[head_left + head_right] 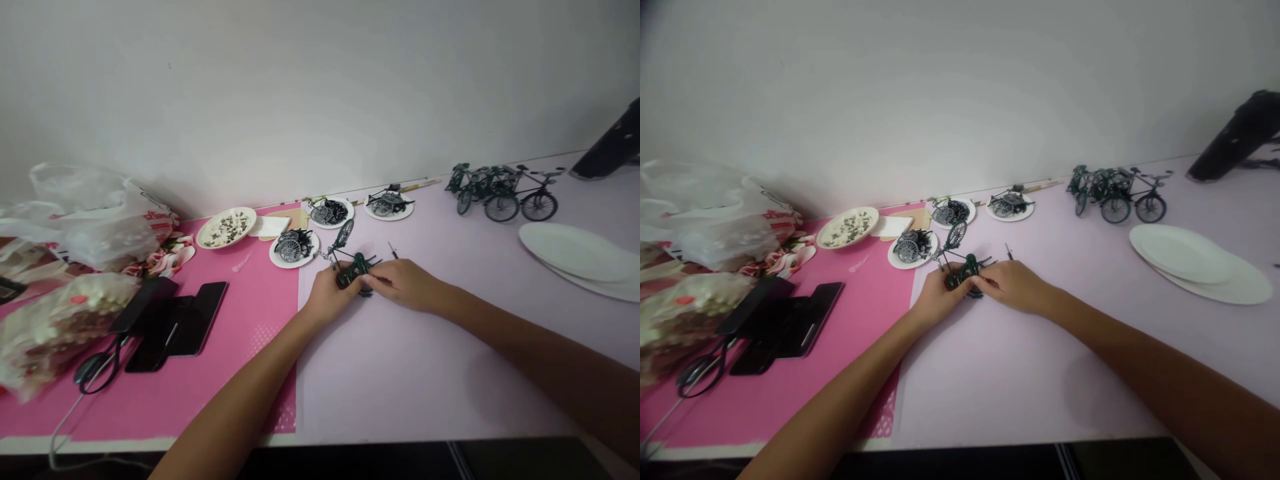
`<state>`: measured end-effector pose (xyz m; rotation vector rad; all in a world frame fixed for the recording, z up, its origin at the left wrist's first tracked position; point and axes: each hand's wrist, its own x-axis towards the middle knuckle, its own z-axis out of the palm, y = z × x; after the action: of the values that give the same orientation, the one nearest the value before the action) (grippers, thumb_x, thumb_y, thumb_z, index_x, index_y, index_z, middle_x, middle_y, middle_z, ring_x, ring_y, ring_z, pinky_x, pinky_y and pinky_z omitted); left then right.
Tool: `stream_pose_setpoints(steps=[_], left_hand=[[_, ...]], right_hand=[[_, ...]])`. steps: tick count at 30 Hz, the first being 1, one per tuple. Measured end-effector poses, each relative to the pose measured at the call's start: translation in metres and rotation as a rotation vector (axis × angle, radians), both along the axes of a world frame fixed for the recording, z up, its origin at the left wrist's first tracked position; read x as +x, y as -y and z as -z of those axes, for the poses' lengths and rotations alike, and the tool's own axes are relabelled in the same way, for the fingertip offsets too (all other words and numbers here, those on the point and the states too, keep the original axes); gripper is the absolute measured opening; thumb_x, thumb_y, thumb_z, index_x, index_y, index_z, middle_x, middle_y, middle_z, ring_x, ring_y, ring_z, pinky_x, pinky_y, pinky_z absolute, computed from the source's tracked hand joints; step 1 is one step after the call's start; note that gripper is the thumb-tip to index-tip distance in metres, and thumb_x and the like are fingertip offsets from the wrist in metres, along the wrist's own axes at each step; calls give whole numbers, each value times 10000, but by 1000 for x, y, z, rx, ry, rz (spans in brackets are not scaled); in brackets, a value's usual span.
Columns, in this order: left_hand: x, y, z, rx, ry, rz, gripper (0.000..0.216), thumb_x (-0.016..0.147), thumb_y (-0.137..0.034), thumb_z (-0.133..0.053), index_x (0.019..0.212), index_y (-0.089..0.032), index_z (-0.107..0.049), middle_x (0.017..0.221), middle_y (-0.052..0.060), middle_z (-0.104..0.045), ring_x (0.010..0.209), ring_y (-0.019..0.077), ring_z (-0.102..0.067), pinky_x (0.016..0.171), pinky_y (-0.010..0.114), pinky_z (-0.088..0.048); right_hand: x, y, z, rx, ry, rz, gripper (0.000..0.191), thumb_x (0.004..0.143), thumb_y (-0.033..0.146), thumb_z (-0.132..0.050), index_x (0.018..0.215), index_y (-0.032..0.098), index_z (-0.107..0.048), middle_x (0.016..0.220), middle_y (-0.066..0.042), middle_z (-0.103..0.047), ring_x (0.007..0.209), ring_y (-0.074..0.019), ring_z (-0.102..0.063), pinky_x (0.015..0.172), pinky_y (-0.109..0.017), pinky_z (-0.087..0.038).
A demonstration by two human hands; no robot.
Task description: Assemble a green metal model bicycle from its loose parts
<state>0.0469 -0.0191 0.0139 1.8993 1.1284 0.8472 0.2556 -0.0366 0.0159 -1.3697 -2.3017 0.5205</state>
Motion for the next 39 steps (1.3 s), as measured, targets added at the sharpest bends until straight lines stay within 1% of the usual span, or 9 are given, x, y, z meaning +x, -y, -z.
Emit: stream_pose_setpoints(steps=[5,7,11,18,22,28,32,39], left_hand=[[0,0,0,5,-5,1,195,883,-335,-693,989,-175,-732,937,51,-773,831,194,-706,734,274,-559],[0,-1,0,4,-7,0,187,880,-318,-687,996,-178,-733,945,46,-775,841,194,-710,747,276,-561],[0,-1,1,-5,-5,1,214,883,-318,-683,1041,-185,-738,968,45,-784,864,198,-721,787,287,-571],[0,-1,2,-19,14,-2,216,884,-313,-688,1049,-184,-742,974,48,-785,857,197,-723,777,289,-568],[-1,-1,1,-7,1,-3,217,885,-313,-690,1053,-185,-741,959,45,-781,849,196,-718,763,285,-556],[0,-1,-1,25,-3,35,228,953,-357,-609,993,-172,-737,949,54,-776,834,187,-698,740,269,-529],[0,0,-1,25,-9,26,222,948,-353,-610,981,-170,-732,916,47,-768,804,181,-685,719,264,-513],[0,1,-2,7,10,23,221,944,-357,-619,979,-165,-723,914,49,-764,814,184,-688,726,265,-512]], right_hand=[[1,1,-2,-17,-10,-9,420,1027,453,-463,688,207,-498,645,-5,-581,588,-147,-494,591,-292,-299],[2,1,-2,-14,-8,-15,394,1009,422,-486,678,209,-485,635,-1,-572,584,-147,-483,586,-291,-292],[3,0,-1,-13,-5,-33,330,976,340,-497,674,206,-494,664,-13,-603,605,-155,-496,602,-296,-292],[3,-1,0,-7,8,-30,340,989,351,-466,681,208,-487,670,-17,-598,609,-156,-497,606,-298,-298],[3,-1,0,-16,1,-42,322,969,328,-486,671,207,-478,676,-16,-599,628,-158,-502,617,-300,-294],[3,0,-1,-16,5,-13,314,953,327,-492,665,214,-438,643,0,-560,591,-147,-452,600,-298,-275],[3,-1,1,-12,19,1,314,954,333,-490,669,215,-438,640,-2,-556,591,-147,-451,600,-300,-270],[2,-1,1,-20,14,7,316,961,348,-483,678,215,-437,650,-3,-568,590,-146,-465,595,-291,-271]])
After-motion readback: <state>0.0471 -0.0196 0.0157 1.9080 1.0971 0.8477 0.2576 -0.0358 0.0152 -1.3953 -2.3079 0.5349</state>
